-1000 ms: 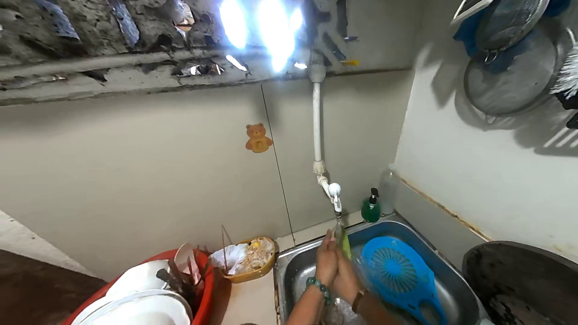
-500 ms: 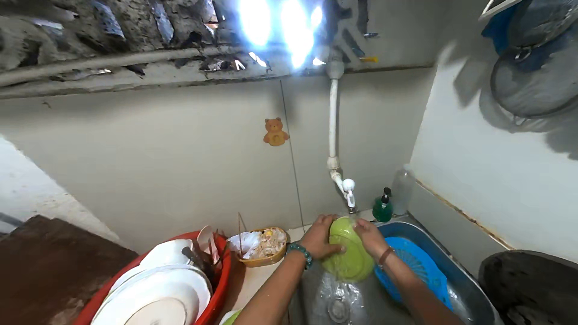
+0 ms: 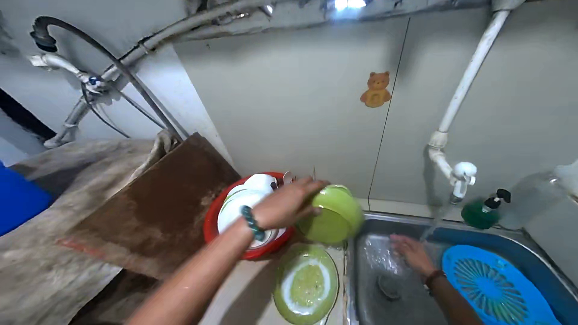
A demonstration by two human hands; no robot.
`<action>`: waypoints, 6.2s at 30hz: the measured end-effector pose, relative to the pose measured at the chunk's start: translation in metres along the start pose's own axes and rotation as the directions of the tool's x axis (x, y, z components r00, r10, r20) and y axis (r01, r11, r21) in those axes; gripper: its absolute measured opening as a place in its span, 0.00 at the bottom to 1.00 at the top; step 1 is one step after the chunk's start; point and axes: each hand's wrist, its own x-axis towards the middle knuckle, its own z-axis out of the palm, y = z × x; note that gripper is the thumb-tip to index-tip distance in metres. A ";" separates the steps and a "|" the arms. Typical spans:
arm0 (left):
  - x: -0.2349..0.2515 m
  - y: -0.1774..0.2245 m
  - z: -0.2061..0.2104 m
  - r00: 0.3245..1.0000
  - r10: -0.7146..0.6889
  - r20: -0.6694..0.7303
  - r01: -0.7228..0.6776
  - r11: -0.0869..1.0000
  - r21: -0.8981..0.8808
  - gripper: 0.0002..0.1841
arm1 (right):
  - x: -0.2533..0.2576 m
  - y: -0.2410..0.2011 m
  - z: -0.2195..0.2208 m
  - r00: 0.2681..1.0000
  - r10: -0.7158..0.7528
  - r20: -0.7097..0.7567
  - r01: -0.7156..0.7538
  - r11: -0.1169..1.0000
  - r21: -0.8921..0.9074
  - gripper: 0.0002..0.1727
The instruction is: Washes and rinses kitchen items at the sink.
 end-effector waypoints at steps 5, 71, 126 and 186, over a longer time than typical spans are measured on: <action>-0.045 -0.037 -0.068 0.957 -0.266 0.117 0.212 0.914 0.346 0.34 | -0.017 -0.001 0.104 0.963 -0.010 0.269 0.084 0.961 -0.265 0.25; 0.173 0.123 0.277 0.855 -0.388 0.343 0.407 0.094 -0.908 0.30 | -0.064 0.022 -0.109 0.885 0.063 -0.461 -0.175 0.963 -0.204 0.29; 0.221 0.164 0.230 0.965 -0.260 0.013 0.184 0.648 -0.739 0.29 | -0.035 -0.039 -0.076 0.893 -0.284 -0.348 0.368 0.907 0.204 0.30; 0.176 0.184 0.282 0.780 -0.622 0.063 0.120 0.049 -0.992 0.15 | -0.051 -0.041 -0.065 0.978 -0.178 -0.110 0.140 0.948 -0.287 0.31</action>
